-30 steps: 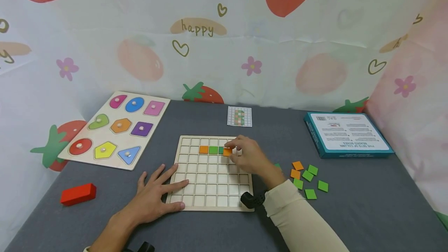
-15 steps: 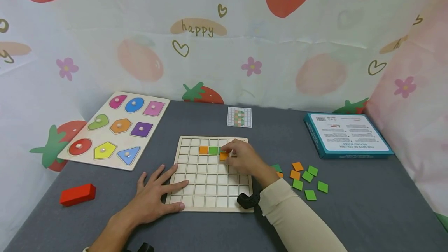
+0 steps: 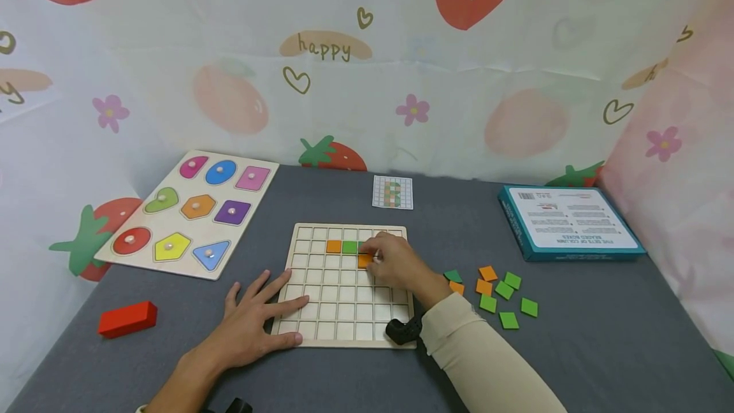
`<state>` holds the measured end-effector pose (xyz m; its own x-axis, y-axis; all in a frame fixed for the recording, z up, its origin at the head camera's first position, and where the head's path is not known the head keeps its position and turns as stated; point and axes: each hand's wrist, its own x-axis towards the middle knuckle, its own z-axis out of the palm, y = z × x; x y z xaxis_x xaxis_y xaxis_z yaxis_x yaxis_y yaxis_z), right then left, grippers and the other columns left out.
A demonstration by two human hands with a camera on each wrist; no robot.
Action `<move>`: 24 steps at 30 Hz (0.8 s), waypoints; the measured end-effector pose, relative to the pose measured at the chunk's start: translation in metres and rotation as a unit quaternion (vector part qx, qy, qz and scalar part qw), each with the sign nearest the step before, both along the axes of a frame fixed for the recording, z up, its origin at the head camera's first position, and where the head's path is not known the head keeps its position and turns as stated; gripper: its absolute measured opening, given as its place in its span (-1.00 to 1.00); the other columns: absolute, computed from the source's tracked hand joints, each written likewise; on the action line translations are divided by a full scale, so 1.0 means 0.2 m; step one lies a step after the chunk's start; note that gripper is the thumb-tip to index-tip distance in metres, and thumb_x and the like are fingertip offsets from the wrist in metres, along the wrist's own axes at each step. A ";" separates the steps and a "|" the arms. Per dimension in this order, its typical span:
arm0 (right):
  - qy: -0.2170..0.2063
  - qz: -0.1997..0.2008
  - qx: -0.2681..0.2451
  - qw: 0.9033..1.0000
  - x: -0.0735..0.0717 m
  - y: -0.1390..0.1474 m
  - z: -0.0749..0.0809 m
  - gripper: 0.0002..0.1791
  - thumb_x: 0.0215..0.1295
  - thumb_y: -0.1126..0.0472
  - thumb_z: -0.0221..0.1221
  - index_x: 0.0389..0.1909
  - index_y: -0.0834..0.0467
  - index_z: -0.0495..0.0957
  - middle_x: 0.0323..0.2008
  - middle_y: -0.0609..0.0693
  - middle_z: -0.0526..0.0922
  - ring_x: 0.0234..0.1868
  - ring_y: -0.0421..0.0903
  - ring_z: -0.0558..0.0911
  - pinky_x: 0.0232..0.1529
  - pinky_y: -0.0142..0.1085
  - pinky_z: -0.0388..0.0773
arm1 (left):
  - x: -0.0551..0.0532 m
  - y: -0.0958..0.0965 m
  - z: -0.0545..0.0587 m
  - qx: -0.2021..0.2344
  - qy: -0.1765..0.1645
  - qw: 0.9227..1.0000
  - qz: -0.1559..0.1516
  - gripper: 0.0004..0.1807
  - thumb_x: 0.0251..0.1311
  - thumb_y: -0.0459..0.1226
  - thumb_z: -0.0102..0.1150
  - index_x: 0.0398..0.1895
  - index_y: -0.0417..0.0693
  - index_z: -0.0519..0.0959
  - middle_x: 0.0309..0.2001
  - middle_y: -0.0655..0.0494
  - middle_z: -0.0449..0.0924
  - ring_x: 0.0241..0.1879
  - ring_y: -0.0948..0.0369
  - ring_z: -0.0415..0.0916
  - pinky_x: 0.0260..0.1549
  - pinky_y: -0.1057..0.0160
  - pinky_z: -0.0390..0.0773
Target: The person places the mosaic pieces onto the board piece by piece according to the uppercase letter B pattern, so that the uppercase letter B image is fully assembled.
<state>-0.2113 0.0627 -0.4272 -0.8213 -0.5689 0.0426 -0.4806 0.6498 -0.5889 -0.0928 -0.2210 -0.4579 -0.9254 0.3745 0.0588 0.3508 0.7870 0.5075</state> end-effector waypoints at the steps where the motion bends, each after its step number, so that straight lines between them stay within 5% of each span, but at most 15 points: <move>1: 0.000 0.000 0.002 1.000 0.00 0.00 0.00 -0.69 0.20 0.37 0.24 -0.02 0.13 0.66 -0.22 -0.08 0.56 -0.28 -0.13 0.48 -0.25 -0.24 0.47 | 0.00 0.00 0.00 0.000 0.000 1.000 0.000 -0.29 0.02 0.29 0.23 0.27 0.31 0.51 0.48 0.04 0.06 0.42 -0.22 -0.17 0.11 -0.46 -0.39; 16: 0.002 0.000 -0.005 1.000 0.01 0.02 0.01 -0.68 0.22 0.35 0.24 0.01 0.12 0.66 -0.18 -0.04 0.58 -0.28 -0.13 0.47 -0.28 -0.22 0.47 | 0.00 0.00 0.00 -0.001 -0.002 1.000 0.001 -0.28 0.02 0.31 0.22 0.28 0.33 0.50 0.48 0.06 0.06 0.42 -0.22 -0.18 0.12 -0.45 -0.39; 24: 0.017 0.010 -0.050 0.999 0.04 0.07 0.07 -0.69 0.21 0.34 0.25 -0.01 0.20 0.65 -0.18 0.03 0.58 -0.26 -0.02 0.50 -0.32 -0.21 0.47 | 0.00 0.00 0.00 -0.006 0.003 1.000 0.001 -0.28 0.02 0.30 0.23 0.27 0.32 0.51 0.47 0.04 0.07 0.42 -0.22 -0.16 0.12 -0.45 -0.37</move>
